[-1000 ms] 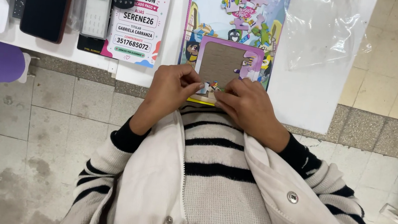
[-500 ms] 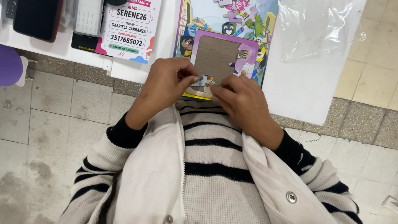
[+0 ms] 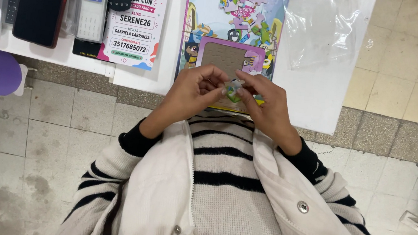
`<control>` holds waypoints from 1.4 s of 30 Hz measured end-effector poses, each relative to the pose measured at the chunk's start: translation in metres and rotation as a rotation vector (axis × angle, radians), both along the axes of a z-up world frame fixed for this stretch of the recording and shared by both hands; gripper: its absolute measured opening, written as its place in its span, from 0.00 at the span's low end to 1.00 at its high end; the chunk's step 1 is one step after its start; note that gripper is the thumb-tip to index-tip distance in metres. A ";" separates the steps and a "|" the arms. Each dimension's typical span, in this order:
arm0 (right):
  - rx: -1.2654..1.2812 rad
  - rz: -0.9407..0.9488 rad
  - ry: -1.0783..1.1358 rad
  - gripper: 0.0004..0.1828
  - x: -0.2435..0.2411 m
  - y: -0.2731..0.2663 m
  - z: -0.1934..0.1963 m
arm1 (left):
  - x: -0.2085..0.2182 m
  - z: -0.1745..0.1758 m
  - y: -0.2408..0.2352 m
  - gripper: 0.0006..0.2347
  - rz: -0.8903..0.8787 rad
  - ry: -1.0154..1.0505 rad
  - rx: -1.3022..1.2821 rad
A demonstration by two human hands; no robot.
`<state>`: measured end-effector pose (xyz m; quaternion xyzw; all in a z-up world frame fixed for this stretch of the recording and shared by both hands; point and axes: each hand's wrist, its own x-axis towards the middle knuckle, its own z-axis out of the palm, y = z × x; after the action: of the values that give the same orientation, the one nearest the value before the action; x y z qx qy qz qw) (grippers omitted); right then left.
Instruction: Assembling a small jigsaw puzzle on a book cover.
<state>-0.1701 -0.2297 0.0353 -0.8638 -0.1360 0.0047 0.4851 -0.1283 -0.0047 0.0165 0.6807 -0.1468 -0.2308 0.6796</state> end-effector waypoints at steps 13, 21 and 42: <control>-0.075 0.093 -0.074 0.27 0.010 -0.001 0.014 | -0.001 -0.001 -0.003 0.05 0.100 -0.098 0.093; -0.089 0.077 -0.040 0.18 0.015 -0.010 0.012 | -0.014 0.007 -0.003 0.05 0.110 -0.277 0.266; -0.265 0.166 -0.056 0.08 0.041 -0.016 -0.006 | -0.052 0.000 -0.008 0.11 -0.080 -1.056 0.875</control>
<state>-0.1293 -0.2457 0.0293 -0.9058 -0.2188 0.0385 0.3608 -0.1800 -0.0129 0.0164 0.9080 -0.3767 0.0688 0.1703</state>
